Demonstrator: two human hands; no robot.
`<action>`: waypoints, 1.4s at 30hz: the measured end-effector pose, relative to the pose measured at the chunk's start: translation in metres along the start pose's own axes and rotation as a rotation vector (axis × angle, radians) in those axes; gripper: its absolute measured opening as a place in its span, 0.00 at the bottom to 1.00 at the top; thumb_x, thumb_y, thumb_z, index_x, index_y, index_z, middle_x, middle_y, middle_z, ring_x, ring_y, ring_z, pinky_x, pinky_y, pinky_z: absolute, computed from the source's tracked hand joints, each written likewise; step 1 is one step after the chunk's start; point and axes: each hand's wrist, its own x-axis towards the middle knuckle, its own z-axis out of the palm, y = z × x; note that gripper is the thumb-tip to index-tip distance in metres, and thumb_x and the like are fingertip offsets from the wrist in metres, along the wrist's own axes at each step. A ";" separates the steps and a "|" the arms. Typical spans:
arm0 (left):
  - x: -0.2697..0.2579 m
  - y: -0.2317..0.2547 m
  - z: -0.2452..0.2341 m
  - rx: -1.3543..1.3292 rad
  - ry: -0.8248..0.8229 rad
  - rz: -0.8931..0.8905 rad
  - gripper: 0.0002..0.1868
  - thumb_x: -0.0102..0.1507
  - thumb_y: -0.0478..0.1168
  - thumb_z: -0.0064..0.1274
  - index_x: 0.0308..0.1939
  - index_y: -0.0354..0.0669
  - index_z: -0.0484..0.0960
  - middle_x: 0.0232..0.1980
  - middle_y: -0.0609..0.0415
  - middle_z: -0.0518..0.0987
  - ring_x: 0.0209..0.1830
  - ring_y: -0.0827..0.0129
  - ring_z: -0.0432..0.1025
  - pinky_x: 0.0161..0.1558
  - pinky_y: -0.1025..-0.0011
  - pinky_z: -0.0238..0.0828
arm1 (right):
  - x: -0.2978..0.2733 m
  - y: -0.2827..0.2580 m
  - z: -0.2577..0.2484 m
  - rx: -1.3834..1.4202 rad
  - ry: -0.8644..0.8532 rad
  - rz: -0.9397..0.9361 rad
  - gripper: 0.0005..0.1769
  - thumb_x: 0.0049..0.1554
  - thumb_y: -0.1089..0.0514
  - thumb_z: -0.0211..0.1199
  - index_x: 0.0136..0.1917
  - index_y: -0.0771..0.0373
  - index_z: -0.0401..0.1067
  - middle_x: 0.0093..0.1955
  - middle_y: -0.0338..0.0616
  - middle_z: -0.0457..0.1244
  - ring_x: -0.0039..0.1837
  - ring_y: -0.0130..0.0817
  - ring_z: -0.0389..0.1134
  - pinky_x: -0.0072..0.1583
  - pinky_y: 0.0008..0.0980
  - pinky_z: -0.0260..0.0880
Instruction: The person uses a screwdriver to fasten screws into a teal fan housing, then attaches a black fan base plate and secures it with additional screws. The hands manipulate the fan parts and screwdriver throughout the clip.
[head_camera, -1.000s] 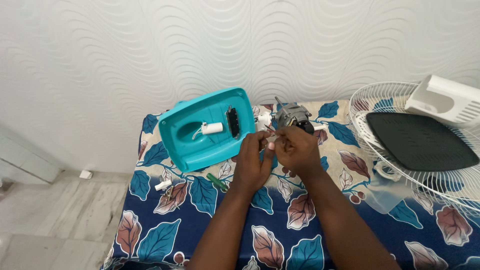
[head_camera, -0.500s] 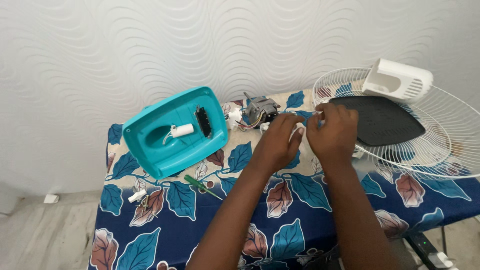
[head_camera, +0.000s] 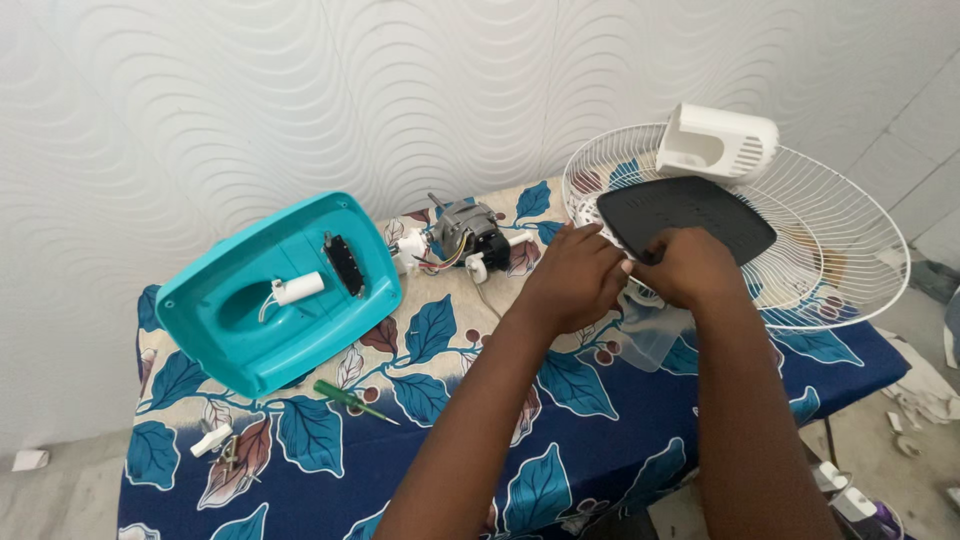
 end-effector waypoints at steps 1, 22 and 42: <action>0.000 0.000 0.001 -0.017 0.027 0.009 0.14 0.69 0.45 0.45 0.47 0.41 0.82 0.53 0.43 0.81 0.66 0.45 0.69 0.71 0.42 0.56 | 0.001 0.000 0.000 -0.011 0.002 -0.006 0.22 0.49 0.47 0.75 0.54 0.58 0.80 0.49 0.52 0.71 0.50 0.48 0.75 0.55 0.44 0.74; 0.026 -0.003 0.010 -0.946 0.307 -0.591 0.27 0.72 0.55 0.48 0.56 0.30 0.77 0.48 0.41 0.85 0.49 0.62 0.78 0.53 0.69 0.71 | -0.050 -0.035 -0.005 0.075 0.762 -0.514 0.14 0.48 0.62 0.72 0.46 0.61 0.70 0.47 0.49 0.64 0.49 0.51 0.65 0.52 0.50 0.65; -0.092 -0.059 -0.084 -1.189 0.618 -1.076 0.08 0.63 0.42 0.46 0.34 0.41 0.75 0.27 0.56 0.71 0.18 0.73 0.63 0.18 0.72 0.58 | -0.082 -0.086 0.049 0.325 1.002 -0.879 0.28 0.48 0.50 0.80 0.57 0.59 0.72 0.64 0.47 0.59 0.71 0.49 0.53 0.75 0.58 0.47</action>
